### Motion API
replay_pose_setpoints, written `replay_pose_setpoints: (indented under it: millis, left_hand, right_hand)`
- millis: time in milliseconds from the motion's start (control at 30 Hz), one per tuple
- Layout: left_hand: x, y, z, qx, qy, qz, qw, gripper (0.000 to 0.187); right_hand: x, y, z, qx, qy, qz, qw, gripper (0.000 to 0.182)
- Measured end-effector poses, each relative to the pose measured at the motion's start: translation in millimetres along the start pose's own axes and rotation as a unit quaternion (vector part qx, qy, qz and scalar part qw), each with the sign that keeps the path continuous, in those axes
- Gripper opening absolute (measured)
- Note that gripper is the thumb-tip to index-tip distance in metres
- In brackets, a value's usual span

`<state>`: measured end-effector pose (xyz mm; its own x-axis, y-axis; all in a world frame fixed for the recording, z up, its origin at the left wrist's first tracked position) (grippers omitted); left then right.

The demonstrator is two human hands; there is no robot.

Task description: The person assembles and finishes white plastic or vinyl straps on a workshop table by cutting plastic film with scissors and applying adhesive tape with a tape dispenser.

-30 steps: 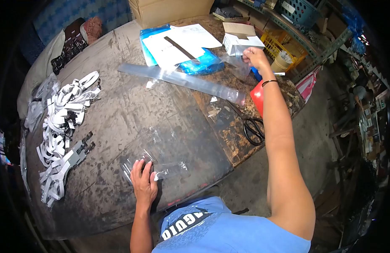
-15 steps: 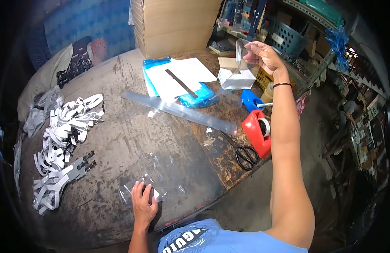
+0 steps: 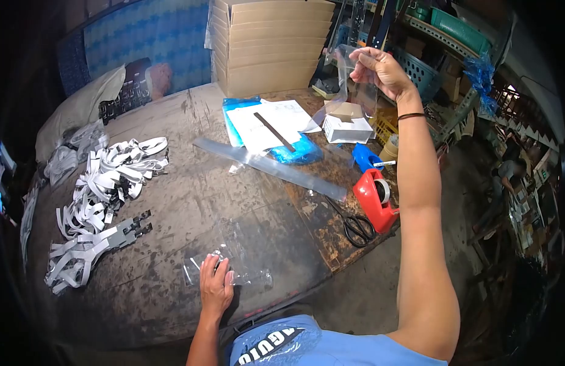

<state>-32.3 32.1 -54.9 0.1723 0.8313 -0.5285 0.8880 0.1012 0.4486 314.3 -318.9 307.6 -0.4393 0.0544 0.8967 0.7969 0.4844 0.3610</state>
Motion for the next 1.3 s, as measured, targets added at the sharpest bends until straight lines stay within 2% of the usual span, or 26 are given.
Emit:
replay_pose_setpoints:
  millis: [67,167,233,267,300,367,400,467,500,533,567,600,667,700,767,800,833,900,933,1033,1067,1100,1167,1200,1233,1300]
  left_hand:
    - [2,-3,2,0.000,0.002,0.004,1.000,0.033]
    - [-1,-3,-3,0.008,0.004,0.006,1.000,0.042]
    - [-11,1,-13,0.067,-0.001,0.054,0.996,0.063]
    - [-11,3,-15,0.123,0.015,0.074,0.989,0.088]
    - [-11,8,-18,0.121,0.021,0.072,0.990,0.088]
    - [-10,24,-26,0.101,-0.078,0.125,0.984,0.094]
    - [-6,44,-27,0.050,-0.095,0.162,0.981,0.099]
    - [-16,102,-40,-0.044,-0.139,0.155,0.977,0.103]
    - [-25,136,-47,-0.087,-0.173,0.172,0.966,0.105]
    - [-46,165,-61,-0.105,-0.228,0.150,0.956,0.102]
    - [-54,197,-68,-0.131,-0.236,0.199,0.942,0.102]
    - [-71,223,-78,-0.123,-0.326,0.203,0.915,0.101]
    - [-111,250,-101,-0.049,-0.460,0.210,0.861,0.094]
    - [-123,255,-110,0.023,-0.551,0.190,0.812,0.073]
    - [-129,262,-118,0.092,-0.560,0.157,0.808,0.052]
    - [-135,259,-117,0.080,-0.576,0.115,0.805,0.028]
    - [-131,259,-112,0.086,-0.578,0.113,0.803,0.028]
    - [-115,260,-105,0.178,-0.633,0.128,0.742,0.016]
    - [-111,257,-103,0.181,-0.621,0.110,0.755,0.014]
    - [-92,260,-92,0.220,-0.627,0.133,0.735,0.016]
    - [-93,259,-88,0.213,-0.636,0.095,0.736,0.018]
    - [-89,263,-86,0.214,-0.636,0.091,0.736,0.018]
    - [-74,275,-82,0.300,-0.543,0.036,0.784,0.020]
    - [-62,284,-75,0.302,-0.469,0.034,0.829,0.021]
    - [-58,291,-72,0.302,-0.469,0.031,0.829,0.021]
    - [-49,306,-63,0.312,-0.278,0.013,0.908,0.026]
  right_hand:
    - [7,3,7,0.003,-0.027,0.001,1.000,0.025]
    - [15,1,18,-0.006,-0.050,-0.007,0.999,0.026]
    - [18,-1,24,-0.010,-0.051,-0.006,0.999,0.027]
    - [22,-3,30,0.008,-0.079,-0.015,0.997,0.027]
    - [25,-3,38,0.027,-0.105,-0.026,0.994,0.027]
    - [31,-6,60,0.049,-0.109,-0.039,0.992,0.025]
    - [35,-8,74,0.089,-0.117,-0.051,0.988,0.024]
    - [45,-7,105,0.159,-0.165,-0.087,0.970,0.022]
    - [49,-5,121,0.160,-0.157,-0.085,0.971,0.022]
    - [55,-5,136,0.210,-0.188,-0.122,0.952,0.020]
    - [60,-7,149,0.258,-0.218,-0.155,0.928,0.018]
    - [70,-13,161,0.252,-0.213,-0.144,0.933,0.018]
    - [95,-28,180,0.235,-0.367,-0.250,0.865,0.024]
    - [97,-32,181,0.231,-0.368,-0.242,0.868,0.024]
    - [103,-41,181,0.151,-0.416,-0.317,0.839,0.024]
    - [110,-54,178,0.123,-0.453,-0.306,0.828,0.022]
    - [101,-52,169,0.121,-0.454,-0.300,0.830,0.022]
    - [78,-42,148,0.033,-0.479,-0.368,0.796,0.021]
    - [73,-43,140,0.020,-0.499,-0.395,0.771,0.019]
    - [53,-49,117,-0.020,-0.476,-0.404,0.781,0.019]
    - [40,-49,107,-0.013,-0.457,-0.441,0.773,0.027]
    - [26,-49,98,-0.012,-0.455,-0.438,0.775,0.027]
    - [-8,-47,80,-0.052,-0.502,-0.375,0.778,0.020]
    - [-26,-44,70,-0.068,-0.499,-0.409,0.761,0.020]
    - [-43,-48,62,-0.079,-0.491,-0.350,0.794,0.026]
    - [-80,-58,50,-0.092,-0.518,-0.287,0.801,0.027]
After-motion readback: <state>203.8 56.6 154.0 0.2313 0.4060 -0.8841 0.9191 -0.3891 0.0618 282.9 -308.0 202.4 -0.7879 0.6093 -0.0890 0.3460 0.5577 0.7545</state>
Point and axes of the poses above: each hand's wrist, its own y-axis towards the middle knuckle, its own z-axis out of the palm, x = y × z, the point moved 1 cm from there along y, towards the middle knuckle, and after that the axes turned 3 degrees about y, right-handed, at the moved point
